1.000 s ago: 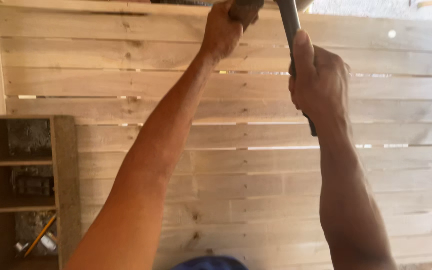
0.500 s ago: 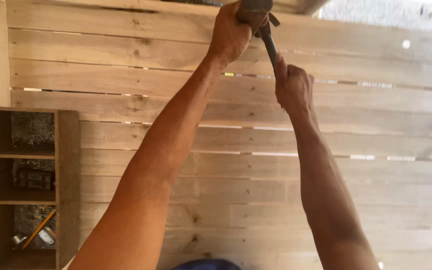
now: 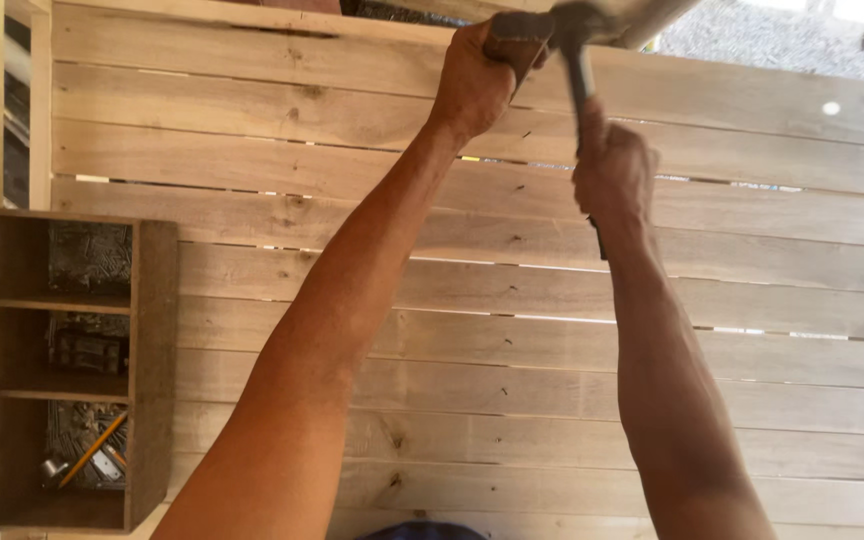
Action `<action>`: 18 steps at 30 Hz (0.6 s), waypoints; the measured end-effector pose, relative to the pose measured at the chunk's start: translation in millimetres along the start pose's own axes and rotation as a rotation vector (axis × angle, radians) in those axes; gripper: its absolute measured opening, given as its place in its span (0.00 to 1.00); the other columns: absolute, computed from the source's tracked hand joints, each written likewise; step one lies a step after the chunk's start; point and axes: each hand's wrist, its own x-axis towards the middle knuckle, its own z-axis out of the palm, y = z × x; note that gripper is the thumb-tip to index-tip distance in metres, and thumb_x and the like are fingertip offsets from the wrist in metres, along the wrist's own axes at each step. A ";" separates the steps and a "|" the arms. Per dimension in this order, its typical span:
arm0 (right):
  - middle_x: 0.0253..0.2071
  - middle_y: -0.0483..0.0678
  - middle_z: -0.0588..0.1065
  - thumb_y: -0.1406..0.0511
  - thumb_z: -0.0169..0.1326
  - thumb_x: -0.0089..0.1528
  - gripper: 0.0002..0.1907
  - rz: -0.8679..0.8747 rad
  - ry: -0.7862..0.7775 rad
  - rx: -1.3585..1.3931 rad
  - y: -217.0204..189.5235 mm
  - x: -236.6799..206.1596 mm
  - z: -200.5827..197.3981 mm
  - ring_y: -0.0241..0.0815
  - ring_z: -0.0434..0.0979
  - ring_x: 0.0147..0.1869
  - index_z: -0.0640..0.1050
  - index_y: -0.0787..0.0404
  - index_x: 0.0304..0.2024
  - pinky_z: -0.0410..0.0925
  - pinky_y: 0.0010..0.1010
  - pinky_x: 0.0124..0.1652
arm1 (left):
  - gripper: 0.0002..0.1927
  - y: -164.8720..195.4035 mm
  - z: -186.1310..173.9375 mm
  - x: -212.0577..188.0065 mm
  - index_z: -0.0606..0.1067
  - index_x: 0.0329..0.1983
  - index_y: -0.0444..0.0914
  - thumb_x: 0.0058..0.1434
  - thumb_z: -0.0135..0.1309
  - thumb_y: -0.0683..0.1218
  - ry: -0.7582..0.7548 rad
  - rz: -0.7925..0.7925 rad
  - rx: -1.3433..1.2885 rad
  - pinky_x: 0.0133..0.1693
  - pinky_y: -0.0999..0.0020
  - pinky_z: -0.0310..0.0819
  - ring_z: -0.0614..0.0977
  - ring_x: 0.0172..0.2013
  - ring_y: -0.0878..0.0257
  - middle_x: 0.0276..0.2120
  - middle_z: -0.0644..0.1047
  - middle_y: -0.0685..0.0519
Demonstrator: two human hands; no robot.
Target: The person hammers nails into a wooden plank structure, taking nails one at a time from a compartmentalized nail box on the workbench. They hold a wooden block in one hand while driving nails with the hammer, working across the planks.
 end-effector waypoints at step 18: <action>0.26 0.71 0.75 0.39 0.30 0.73 0.46 -0.097 0.196 -0.247 60.9 -30.2 33.0 0.73 0.74 0.31 0.82 0.67 0.28 0.68 0.59 0.35 | 0.20 -9.5 0.4 -1.9 0.81 0.34 0.33 0.52 0.40 0.26 0.046 -0.275 0.046 0.24 0.55 0.63 0.74 0.21 0.58 0.23 0.79 0.48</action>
